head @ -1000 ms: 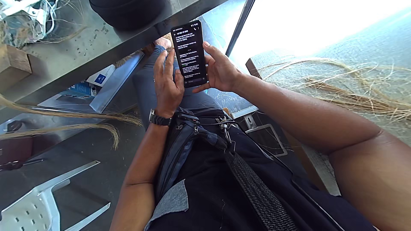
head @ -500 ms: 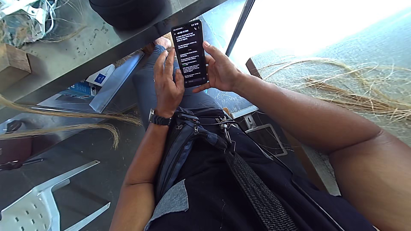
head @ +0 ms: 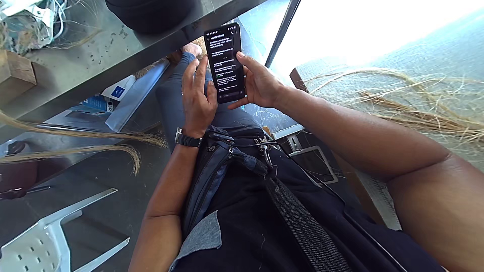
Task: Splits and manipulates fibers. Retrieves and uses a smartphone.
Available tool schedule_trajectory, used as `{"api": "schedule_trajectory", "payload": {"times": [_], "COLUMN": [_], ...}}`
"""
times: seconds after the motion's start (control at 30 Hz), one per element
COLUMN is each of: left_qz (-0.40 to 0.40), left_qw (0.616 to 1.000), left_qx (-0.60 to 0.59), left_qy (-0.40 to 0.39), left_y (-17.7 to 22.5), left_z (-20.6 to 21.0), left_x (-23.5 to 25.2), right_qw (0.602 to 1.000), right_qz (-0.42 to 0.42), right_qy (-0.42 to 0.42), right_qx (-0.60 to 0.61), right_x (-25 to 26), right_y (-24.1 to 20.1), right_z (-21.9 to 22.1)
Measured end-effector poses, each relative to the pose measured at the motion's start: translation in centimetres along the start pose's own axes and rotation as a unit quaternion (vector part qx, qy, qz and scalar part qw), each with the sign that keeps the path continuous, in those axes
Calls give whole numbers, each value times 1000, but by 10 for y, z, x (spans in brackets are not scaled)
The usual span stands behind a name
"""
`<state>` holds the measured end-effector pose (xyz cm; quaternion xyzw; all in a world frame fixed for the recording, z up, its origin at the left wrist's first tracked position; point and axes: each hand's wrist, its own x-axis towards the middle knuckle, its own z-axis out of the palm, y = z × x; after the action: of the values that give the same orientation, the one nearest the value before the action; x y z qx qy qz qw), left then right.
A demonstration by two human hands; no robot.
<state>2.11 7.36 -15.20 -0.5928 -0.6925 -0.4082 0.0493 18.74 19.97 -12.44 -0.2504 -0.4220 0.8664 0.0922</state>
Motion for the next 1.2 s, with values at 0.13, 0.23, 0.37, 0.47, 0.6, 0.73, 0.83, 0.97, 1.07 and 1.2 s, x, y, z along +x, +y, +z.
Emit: {"api": "schedule_trajectory", "payload": {"times": [0.13,0.23,0.37,0.47,0.6,0.73,0.83,0.97,1.07,1.2], "left_qz": [1,0,1,1,1,6,7,11,12,11], "left_qw": [1000,1000,1000,1000,1000,1000,1000,1000,1000,1000], "left_qx": [-4,-5,-4,-2,0,-9,-6,-5,-10,-10], "left_qy": [3,0,1,-2,1,8,9,12,14,12], "left_y": [0,0,0,-1,-1,-1,0,-2,-2,-1], "left_z": [0,0,0,0,0,1,0,1,2,1], "left_x": [0,1,0,1,1,1,1,0,0,0], "right_qw": [1000,1000,1000,1000,999,999,998,998,998,997], "right_qz": [5,5,8,9,-4,-12,-14,-16,-21,-23], "right_qy": [4,7,24,29,31,48,58,56,64,70], "right_qx": [-2,-4,-5,0,-16,-10,-4,-7,-4,-4], "right_x": [0,1,-1,0,0,-1,-1,0,0,-1], "right_y": [0,1,0,0,1,1,1,2,2,3], "right_z": [0,0,3,3,3,5,5,4,5,6]}}
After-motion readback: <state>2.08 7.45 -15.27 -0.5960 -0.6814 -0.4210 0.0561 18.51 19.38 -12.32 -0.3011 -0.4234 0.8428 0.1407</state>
